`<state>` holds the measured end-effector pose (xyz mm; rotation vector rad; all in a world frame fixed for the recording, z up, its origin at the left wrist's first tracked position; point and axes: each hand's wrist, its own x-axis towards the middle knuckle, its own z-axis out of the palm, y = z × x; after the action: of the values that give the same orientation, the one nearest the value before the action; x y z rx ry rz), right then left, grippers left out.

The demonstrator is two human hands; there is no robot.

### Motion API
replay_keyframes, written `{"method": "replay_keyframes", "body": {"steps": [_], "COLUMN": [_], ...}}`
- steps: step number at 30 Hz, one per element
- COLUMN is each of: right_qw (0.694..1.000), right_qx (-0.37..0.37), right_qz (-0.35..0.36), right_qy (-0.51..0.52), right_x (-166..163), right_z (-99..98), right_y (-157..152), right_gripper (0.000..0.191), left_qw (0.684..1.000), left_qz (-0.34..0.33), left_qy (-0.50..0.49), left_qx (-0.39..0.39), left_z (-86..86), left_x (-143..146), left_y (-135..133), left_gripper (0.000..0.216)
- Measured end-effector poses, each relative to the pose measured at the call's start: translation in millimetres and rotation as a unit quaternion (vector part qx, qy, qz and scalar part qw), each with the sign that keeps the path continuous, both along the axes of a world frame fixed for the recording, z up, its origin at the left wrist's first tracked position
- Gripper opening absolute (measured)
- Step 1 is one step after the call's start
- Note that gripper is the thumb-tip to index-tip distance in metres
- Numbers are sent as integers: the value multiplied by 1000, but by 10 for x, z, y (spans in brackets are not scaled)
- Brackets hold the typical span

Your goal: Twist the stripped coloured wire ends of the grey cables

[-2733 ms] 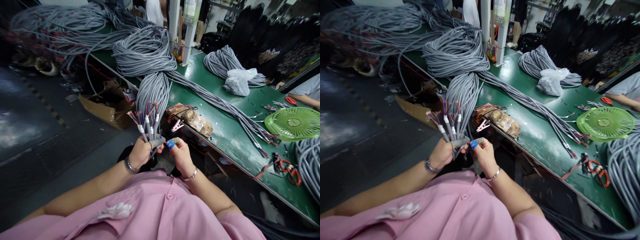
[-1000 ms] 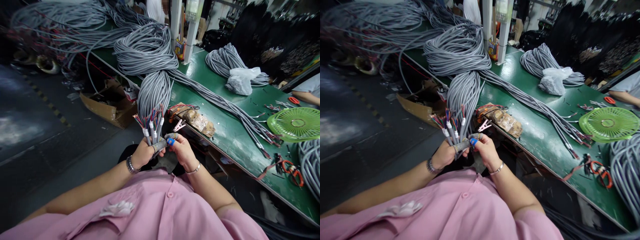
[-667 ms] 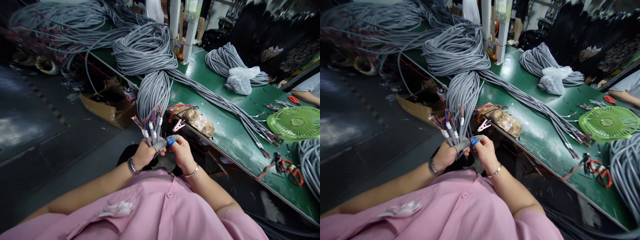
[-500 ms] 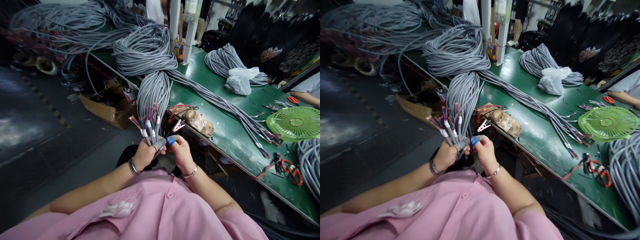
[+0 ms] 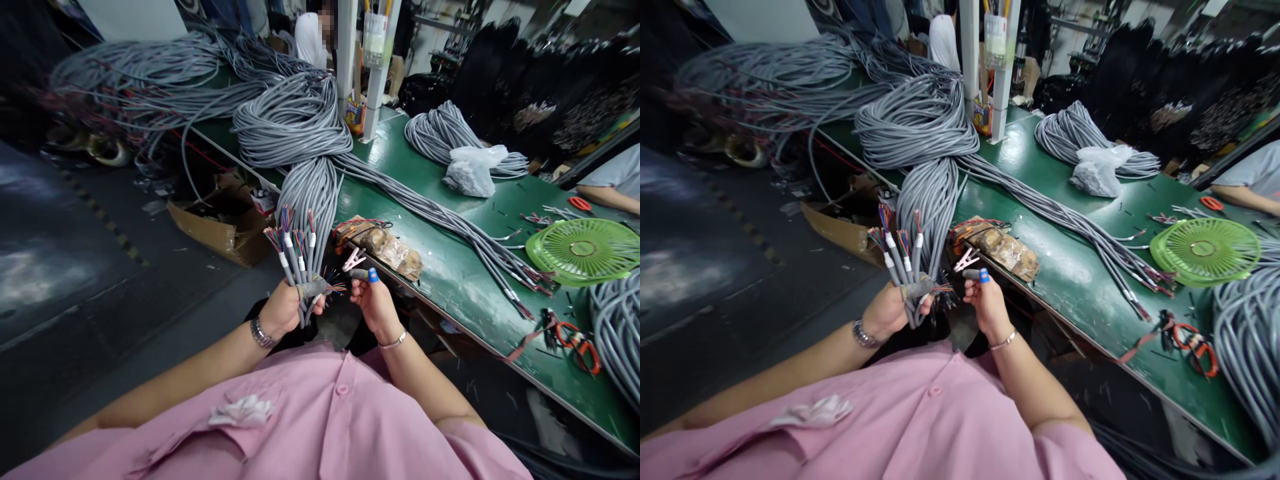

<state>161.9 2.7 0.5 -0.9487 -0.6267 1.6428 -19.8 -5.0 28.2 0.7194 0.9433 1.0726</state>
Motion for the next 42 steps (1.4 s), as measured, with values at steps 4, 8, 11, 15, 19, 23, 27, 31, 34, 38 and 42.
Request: {"method": "replay_keyframes", "body": {"steps": [4, 8, 11, 15, 19, 23, 27, 31, 34, 38, 42], "right_qw": [999, 998, 990, 992, 993, 982, 981, 982, 981, 979, 974], "right_qx": [-11, 36, 101, 107, 11, -27, -28, -30, -32, -42, -39], "right_qz": [29, 49, -27, -45, 25, 19, -9, -14, -4, 31, 80], "right_qy": [-7, -27, -93, -51, 113, 186, 191, 187, 189, 199, 208], "right_x": [58, -7, -74, -160, -214, -244, -276, -291, -278, -217, -141], "right_z": [36, 36, -44, -115, -51, -15, -61, -70, -56, -46, -16], "right_y": [184, 289, 299, 300, 344, 391, 409, 401, 385, 360, 341], "right_gripper": [54, 50, 46, 45, 42, 33, 32, 33, 38, 51, 54], "left_qw": [998, 994, 994, 993, 993, 993, 993, 993, 993, 994, 994], "left_qz": [-56, -103, -108, -104, -108, -108, -104, -97, -96, -98, -95], "left_qy": [4, 27, 19, 10, 16, 24, 35, 43, 42, 40, 43], "left_qx": [-19, -15, -24, -53, -47, -41, -47, -56, -54, -32, -13], "left_z": [33, -8, -14, 27, 26, 6, 1, -30, -50, -36, -9], "left_x": [22, 74, 93, 103, 126, 151, 172, 189, 183, 149, 125], "left_y": [25, 73, 122, 180, 201, 198, 205, 226, 230, 186, 107], "left_gripper": [23, 21, 20, 21, 21, 20, 22, 22, 22, 21, 18]}}
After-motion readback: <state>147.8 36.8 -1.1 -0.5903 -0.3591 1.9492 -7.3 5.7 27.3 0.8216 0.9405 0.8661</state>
